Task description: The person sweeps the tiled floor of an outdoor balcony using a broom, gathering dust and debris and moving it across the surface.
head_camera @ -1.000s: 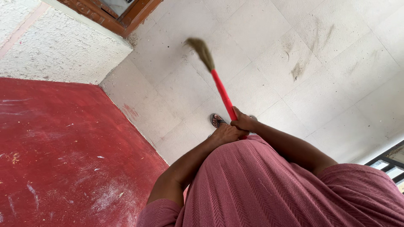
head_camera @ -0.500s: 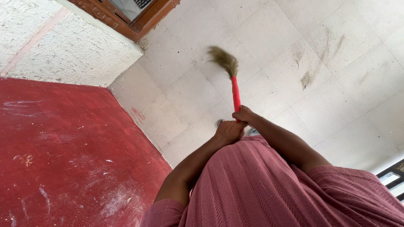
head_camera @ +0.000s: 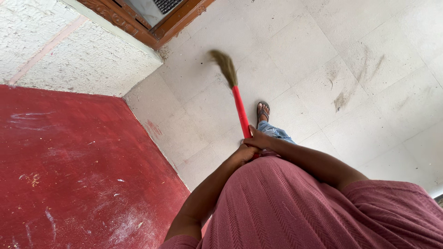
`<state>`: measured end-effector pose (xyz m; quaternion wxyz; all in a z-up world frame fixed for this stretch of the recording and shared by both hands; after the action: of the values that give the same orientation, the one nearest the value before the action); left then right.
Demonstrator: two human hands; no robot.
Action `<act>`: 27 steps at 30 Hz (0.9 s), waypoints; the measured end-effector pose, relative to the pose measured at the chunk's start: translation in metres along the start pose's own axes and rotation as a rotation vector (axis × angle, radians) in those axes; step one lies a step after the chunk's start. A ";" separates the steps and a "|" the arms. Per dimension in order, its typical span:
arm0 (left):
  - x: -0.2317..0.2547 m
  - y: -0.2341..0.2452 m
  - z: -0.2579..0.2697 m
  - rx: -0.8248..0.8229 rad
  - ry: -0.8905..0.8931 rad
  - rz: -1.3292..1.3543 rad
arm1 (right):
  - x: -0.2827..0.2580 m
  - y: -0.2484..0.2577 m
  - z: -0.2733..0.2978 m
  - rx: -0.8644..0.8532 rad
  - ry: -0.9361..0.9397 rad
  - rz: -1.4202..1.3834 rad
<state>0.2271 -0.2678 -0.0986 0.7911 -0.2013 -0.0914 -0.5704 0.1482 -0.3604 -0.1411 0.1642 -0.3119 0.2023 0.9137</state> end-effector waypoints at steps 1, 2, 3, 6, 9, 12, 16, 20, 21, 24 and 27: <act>-0.005 0.001 -0.010 -0.029 -0.040 -0.047 | 0.003 -0.002 -0.006 -0.073 -0.011 0.051; -0.009 0.003 -0.020 -0.010 0.016 -0.015 | 0.007 -0.003 -0.012 -0.089 -0.028 0.013; -0.004 0.006 -0.032 0.006 0.062 0.011 | 0.003 0.001 -0.023 -0.095 -0.040 -0.024; 0.016 0.004 -0.046 -0.013 0.150 -0.090 | 0.007 0.012 -0.038 -0.052 -0.057 -0.076; 0.055 -0.011 -0.052 -0.095 0.219 -0.314 | 0.008 0.045 -0.037 0.036 -0.244 -0.253; 0.096 -0.035 -0.059 -0.167 0.222 -0.439 | 0.000 0.092 -0.033 0.141 -0.408 -0.371; 0.147 -0.056 -0.079 -0.132 0.108 -0.412 | -0.016 0.153 -0.038 0.327 -0.429 -0.374; 0.144 -0.053 -0.088 -0.052 -0.019 -0.404 | -0.031 0.165 -0.036 0.287 -0.297 -0.264; 0.139 -0.048 -0.088 -0.011 -0.072 -0.459 | -0.033 0.159 -0.038 0.248 -0.251 -0.188; 0.121 -0.032 -0.087 0.028 -0.206 -0.319 | -0.041 0.139 -0.065 0.191 -0.064 0.046; 0.125 -0.014 -0.095 0.077 -0.184 0.001 | -0.062 0.125 -0.094 0.077 0.025 0.015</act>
<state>0.2474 -0.4198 -0.1352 0.7867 -0.2225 -0.1853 -0.5452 0.1888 -0.5239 -0.1364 0.1665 -0.3151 0.2418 0.9025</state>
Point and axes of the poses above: each hand's wrist, its own z-axis away from the middle knuckle, its own y-axis out of the back of the hand, x = y × z, the point moved 4 cm from there along -z, towards the middle knuckle, and after that the axes turned 6 degrees about x, right-handed, at the moved point
